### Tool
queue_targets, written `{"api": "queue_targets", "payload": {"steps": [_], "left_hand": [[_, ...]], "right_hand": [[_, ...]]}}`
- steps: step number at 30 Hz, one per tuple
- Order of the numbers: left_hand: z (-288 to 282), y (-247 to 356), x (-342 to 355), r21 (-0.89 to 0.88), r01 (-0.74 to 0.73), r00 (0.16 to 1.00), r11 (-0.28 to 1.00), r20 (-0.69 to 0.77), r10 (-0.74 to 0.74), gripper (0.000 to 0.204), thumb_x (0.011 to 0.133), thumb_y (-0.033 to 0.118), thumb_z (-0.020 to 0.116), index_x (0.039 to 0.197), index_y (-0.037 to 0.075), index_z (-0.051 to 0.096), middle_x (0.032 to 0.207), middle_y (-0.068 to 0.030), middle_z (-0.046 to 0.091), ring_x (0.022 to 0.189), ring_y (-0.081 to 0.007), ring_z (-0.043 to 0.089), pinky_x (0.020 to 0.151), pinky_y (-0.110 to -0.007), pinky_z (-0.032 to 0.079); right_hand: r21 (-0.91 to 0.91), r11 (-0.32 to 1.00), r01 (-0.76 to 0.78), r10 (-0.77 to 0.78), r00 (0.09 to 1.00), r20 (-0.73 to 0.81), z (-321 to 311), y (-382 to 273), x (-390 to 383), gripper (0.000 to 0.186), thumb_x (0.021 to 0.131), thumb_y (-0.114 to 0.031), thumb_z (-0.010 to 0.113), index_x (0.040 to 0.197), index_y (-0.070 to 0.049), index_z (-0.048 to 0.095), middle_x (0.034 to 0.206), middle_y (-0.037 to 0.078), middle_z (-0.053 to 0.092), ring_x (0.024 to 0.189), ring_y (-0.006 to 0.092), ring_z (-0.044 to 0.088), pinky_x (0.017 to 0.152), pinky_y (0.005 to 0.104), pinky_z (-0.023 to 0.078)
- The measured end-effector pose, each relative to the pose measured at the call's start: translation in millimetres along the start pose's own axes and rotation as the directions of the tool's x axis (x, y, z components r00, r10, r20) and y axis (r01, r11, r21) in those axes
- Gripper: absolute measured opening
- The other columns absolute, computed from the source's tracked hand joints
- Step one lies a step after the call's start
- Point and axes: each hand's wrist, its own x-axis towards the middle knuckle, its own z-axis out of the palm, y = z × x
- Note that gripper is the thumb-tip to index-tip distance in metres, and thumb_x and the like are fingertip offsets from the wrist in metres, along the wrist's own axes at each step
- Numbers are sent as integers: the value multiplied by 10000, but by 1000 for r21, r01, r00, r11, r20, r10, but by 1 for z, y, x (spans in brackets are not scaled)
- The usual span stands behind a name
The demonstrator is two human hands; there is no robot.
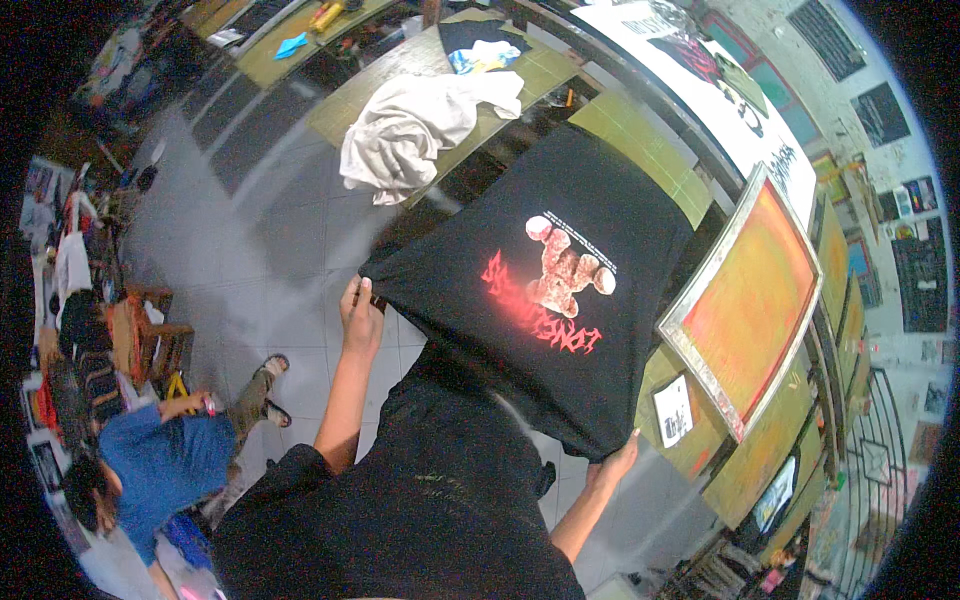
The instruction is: The person uses a squeegee to apply red ink through a screen onto a black t-shirt. They then lift the screen, flip the t-shirt, and use a small stick to apply red paint to the printed text for touch-ups.
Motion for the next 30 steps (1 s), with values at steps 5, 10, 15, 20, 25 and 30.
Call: {"api": "queue_targets", "payload": {"steps": [5, 10, 15, 20, 25, 30], "left_hand": [[7, 21, -67, -83, -71, 982, 994, -178, 55, 147, 1081, 186, 548, 1030, 56, 595, 1021, -7, 607, 963, -96, 559, 895, -286, 450], [-21, 24, -113, -24, -127, 988, 992, -92, 124, 136, 1078, 174, 548, 1083, 47, 594, 1083, -45, 642, 1037, -134, 600, 951, -316, 466], [-10, 35, -130, -73, -180, 979, 981, -113, 171, 157, 1074, 178, 561, 1138, 41, 605, 1112, -44, 662, 1039, -135, 615, 921, -318, 485], [-1, 58, -123, -58, -209, 973, 976, -111, 202, 117, 1063, 190, 595, 1060, 73, 598, 1007, -3, 655, 946, -102, 612, 867, -285, 492], [0, 72, -107, -8, -151, 976, 989, -162, 148, 155, 1046, 211, 631, 999, 73, 579, 976, 16, 635, 918, -91, 597, 855, -284, 492], [-25, 72, -73, -20, -156, 987, 988, -31, 155, 228, 1028, 208, 658, 1146, 19, 611, 1077, -27, 660, 979, -119, 622, 901, -295, 496]], "right_hand": [[53, 998, -33, 32, 999, 22, -23, -16, -14, 481, 1065, -404, 539, 1241, 40, 600, 1196, 175, 674, 1039, 287, 688, 886, 425, 578], [95, 991, -96, 90, 994, 69, -50, -23, -31, 465, 1051, -399, 574, 1232, 29, 602, 1185, 167, 678, 1036, 282, 694, 834, 429, 600], [93, 994, -56, 56, 998, 5, -67, -24, -48, 488, 1050, -403, 560, 1266, 33, 588, 1221, 173, 682, 1056, 291, 703, 887, 443, 595], [162, 987, 1, 3, 1000, -25, -81, -25, -64, 475, 1049, -396, 564, 1268, 25, 590, 1227, 180, 688, 1062, 297, 709, 919, 443, 586], [172, 983, 67, -60, 997, -46, -64, -25, -85, 463, 1048, -392, 568, 1246, 25, 593, 1217, 180, 691, 1072, 293, 705, 926, 441, 577], [176, 979, 98, -84, 993, -83, -40, -18, -94, 452, 1050, -390, 573, 1230, 24, 596, 1183, 171, 698, 1030, 281, 712, 914, 428, 575]]}}
